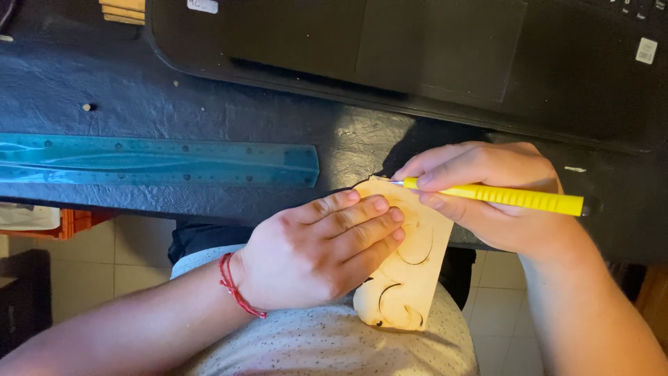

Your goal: Cutting out a wooden shape using a utility knife on a production desk

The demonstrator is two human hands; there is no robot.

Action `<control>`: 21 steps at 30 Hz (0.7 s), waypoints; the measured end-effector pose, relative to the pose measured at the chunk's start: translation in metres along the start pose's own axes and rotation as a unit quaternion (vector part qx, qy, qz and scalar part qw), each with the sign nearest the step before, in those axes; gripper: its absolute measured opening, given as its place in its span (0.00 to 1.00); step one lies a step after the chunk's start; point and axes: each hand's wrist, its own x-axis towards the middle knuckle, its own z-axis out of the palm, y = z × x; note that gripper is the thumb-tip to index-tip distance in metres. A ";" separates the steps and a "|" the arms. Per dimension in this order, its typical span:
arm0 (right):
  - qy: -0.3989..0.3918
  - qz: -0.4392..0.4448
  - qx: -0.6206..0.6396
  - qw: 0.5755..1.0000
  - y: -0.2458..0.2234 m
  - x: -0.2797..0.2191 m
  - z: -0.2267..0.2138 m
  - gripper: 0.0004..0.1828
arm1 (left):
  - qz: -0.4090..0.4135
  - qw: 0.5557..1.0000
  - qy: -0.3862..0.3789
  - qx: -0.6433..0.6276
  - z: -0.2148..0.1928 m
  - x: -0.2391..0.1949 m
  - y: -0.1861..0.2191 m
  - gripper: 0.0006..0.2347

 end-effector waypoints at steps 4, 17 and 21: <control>0.003 0.006 -0.010 1.000 -0.002 -0.002 0.002 0.03 | 0.002 1.000 -0.003 0.005 0.000 -0.002 0.000 0.09; -0.001 -0.005 0.004 1.000 0.002 -0.003 0.001 0.06 | 0.000 1.000 -0.004 0.006 0.001 -0.003 0.000 0.10; 0.002 -0.005 -0.005 1.000 0.002 -0.004 0.002 0.05 | 0.000 1.000 -0.006 -0.003 0.001 -0.003 0.000 0.10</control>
